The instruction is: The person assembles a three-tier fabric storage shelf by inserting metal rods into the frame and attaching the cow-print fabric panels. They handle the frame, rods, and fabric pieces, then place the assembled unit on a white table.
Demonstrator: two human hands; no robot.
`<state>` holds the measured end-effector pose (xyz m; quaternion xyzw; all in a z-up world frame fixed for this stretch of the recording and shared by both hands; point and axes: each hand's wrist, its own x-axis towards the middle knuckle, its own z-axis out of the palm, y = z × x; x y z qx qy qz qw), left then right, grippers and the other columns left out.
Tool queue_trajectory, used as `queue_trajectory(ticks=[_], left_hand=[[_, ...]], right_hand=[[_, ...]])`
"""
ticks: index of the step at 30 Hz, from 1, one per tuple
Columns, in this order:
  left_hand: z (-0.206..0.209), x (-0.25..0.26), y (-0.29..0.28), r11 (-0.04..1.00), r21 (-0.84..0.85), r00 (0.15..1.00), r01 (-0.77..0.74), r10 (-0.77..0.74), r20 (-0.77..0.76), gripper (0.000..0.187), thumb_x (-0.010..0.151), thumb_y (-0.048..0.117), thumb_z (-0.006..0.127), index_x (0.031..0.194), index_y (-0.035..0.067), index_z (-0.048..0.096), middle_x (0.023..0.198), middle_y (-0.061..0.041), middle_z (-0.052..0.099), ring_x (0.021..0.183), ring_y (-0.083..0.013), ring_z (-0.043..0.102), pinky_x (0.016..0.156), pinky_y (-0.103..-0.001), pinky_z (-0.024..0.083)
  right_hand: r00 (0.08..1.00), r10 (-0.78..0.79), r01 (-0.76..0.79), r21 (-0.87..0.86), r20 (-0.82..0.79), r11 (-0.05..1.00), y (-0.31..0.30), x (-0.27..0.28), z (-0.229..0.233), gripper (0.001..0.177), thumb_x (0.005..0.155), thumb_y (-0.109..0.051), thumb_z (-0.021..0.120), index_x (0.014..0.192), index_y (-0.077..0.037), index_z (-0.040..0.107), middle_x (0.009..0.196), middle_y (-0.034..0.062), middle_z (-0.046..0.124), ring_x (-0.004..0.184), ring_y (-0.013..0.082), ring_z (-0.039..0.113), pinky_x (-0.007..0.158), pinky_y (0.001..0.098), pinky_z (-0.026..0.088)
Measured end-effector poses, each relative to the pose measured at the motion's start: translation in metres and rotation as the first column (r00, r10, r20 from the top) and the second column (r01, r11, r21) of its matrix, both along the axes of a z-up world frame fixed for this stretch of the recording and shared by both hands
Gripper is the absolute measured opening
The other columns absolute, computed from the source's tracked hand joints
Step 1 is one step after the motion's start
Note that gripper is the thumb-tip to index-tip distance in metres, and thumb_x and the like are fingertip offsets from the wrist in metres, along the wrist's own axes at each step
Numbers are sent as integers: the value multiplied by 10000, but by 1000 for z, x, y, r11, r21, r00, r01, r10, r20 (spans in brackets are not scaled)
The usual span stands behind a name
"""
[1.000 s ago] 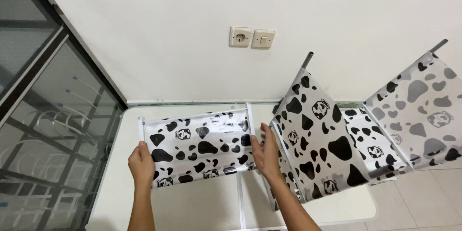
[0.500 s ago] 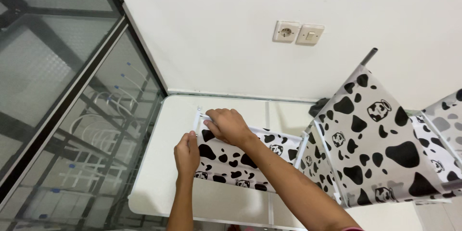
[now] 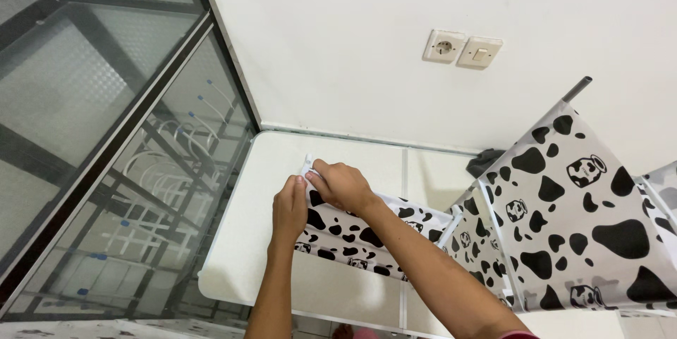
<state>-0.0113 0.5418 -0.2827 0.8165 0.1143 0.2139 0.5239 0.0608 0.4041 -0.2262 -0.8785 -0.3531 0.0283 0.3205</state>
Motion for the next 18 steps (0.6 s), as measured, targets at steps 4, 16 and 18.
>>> queue_trajectory(ticks=[4,16,18], left_hand=[[-2,5,-8,992,86,995,-92,93,-16,475,1067,364,363,864,14,612,606,-155,595,548,-279,571,565,-430,431],[-19,6,19,946,-319,998,59,-52,32,401,1058,343,469,843,38,614,722,-5,568,561,-80,470,511,-281,415],[-16,6,26,936,-352,999,-14,-1,-43,383,1046,345,491,846,45,619,693,3,547,533,-78,443,480,-270,375]], right_hand=[[990,-13,0,87,143,996,-2,0,0,386,1023,-399,523,847,-67,609,542,115,594,496,329,579,504,453,474],[997,-14,12,23,71,1000,-2,0,20,428,984,-449,569,943,-39,683,742,144,681,696,319,634,671,439,499],[973,32,-55,94,227,994,-5,4,20,427,966,-408,612,1092,-7,689,900,172,709,845,342,641,762,451,493]])
